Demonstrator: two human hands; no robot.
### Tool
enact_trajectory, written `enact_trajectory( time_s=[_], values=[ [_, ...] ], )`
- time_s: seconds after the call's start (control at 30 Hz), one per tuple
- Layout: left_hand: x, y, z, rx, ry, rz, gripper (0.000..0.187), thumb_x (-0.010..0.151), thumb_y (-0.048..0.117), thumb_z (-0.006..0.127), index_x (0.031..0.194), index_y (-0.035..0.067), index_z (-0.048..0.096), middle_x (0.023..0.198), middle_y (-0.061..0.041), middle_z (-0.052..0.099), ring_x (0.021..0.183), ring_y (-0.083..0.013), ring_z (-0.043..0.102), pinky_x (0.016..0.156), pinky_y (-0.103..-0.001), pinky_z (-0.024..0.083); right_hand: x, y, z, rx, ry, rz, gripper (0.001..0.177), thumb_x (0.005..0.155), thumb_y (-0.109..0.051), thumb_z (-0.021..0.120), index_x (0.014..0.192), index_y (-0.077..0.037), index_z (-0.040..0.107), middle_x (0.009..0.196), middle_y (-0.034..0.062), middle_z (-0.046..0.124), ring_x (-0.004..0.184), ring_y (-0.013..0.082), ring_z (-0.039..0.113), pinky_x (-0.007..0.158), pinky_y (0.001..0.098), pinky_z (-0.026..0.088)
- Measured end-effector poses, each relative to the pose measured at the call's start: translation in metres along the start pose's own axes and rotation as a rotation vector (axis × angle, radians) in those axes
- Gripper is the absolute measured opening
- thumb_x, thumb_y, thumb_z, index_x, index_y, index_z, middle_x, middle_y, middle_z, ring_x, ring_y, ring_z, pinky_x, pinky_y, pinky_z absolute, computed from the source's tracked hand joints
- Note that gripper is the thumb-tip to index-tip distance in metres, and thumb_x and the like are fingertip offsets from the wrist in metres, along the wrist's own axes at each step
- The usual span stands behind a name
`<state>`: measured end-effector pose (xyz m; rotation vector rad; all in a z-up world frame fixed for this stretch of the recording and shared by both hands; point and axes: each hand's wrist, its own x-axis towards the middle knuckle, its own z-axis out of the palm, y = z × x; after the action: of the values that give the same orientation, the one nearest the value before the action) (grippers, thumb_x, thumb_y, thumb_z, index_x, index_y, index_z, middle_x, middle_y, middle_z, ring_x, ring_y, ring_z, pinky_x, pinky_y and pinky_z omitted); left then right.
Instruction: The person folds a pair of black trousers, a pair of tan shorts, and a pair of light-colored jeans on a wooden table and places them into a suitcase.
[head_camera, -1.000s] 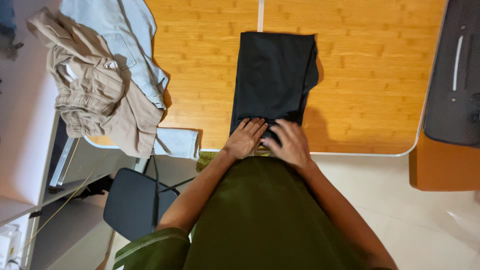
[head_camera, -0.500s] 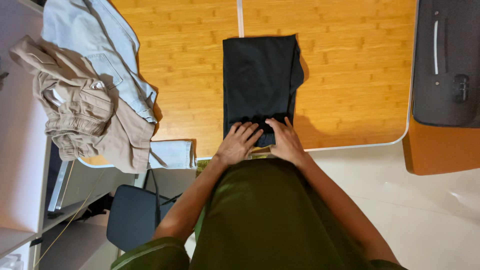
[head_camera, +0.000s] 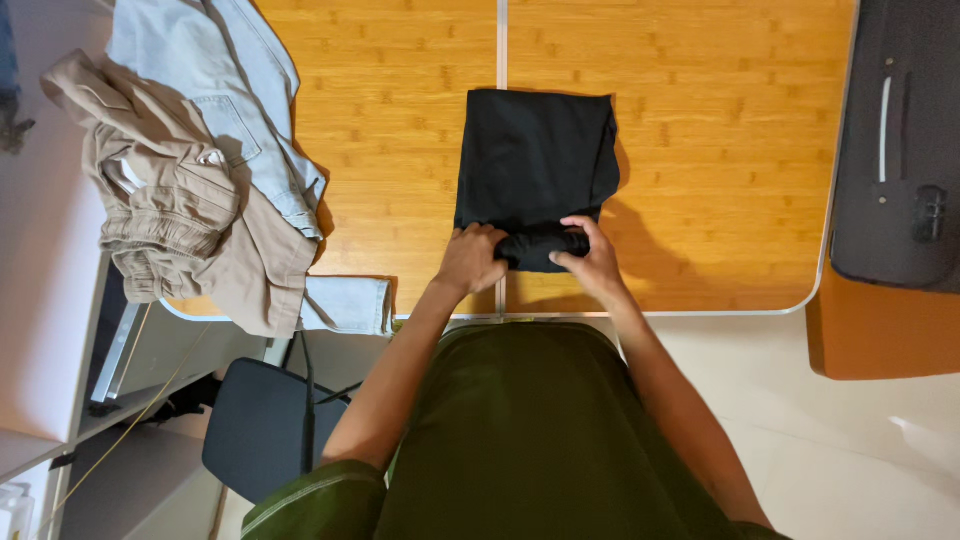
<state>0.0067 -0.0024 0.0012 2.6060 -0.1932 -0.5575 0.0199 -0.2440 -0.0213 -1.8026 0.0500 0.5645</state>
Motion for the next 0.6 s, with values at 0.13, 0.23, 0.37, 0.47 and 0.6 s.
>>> enact_trajectory(
  time_s=[0.13,0.23,0.37,0.47,0.6],
  values=[
    [0.025,0.003,-0.009,-0.052,-0.102,-0.155,0.054,0.075,0.025,0.057,0.124,0.009,0.074,0.119,-0.021,0.073,0.117,-0.0355,0.066,0.108,-0.045,0.045,-0.023,-0.011,0.018,-0.609,0.289,-0.621,0.064,0.079,-0.030,0.084,0.135,-0.008,0.061,0.132,0.0201,0.061,0.126,0.0380,0.056,0.106,0.0483,0.043],
    [0.046,0.003,-0.015,-0.097,-0.194,-0.254,0.054,0.075,0.023,0.055,0.123,0.009,0.074,0.121,-0.024,0.072,0.114,-0.0390,0.067,0.102,-0.044,0.051,-0.016,-0.010,0.017,-0.732,0.264,-0.691,0.071,0.081,-0.043,0.081,0.136,-0.004,0.060,0.122,0.0178,0.064,0.117,0.0354,0.058,0.100,0.0508,0.041],
    [0.054,-0.002,-0.029,-0.174,-0.235,-0.273,0.057,0.072,0.031,0.065,0.124,0.007,0.069,0.123,-0.023,0.068,0.112,-0.0394,0.065,0.098,-0.043,0.052,0.010,0.001,0.012,-0.665,0.169,-0.511,0.051,0.098,-0.044,0.066,0.132,-0.005,0.068,0.108,0.0110,0.068,0.101,0.0309,0.058,0.090,0.0467,0.043],
    [0.038,0.000,-0.028,-0.238,0.001,-0.213,0.047,0.083,0.040,0.069,0.113,0.005,0.073,0.114,-0.023,0.070,0.105,-0.0391,0.067,0.091,-0.045,0.053,0.025,0.008,0.014,-0.692,0.204,-0.481,0.042,0.104,-0.043,0.060,0.120,-0.007,0.074,0.103,0.0106,0.067,0.098,0.0316,0.057,0.088,0.0463,0.042],
    [0.025,-0.004,-0.006,0.195,0.599,0.085,0.036,0.094,0.039,0.070,0.084,0.004,0.072,0.085,-0.015,0.069,0.084,-0.0349,0.066,0.072,-0.049,0.049,0.040,0.016,0.016,-0.737,0.251,-0.464,0.040,0.102,-0.042,0.059,0.108,-0.006,0.076,0.100,0.0111,0.066,0.095,0.0316,0.056,0.085,0.0467,0.041]
  ],
)
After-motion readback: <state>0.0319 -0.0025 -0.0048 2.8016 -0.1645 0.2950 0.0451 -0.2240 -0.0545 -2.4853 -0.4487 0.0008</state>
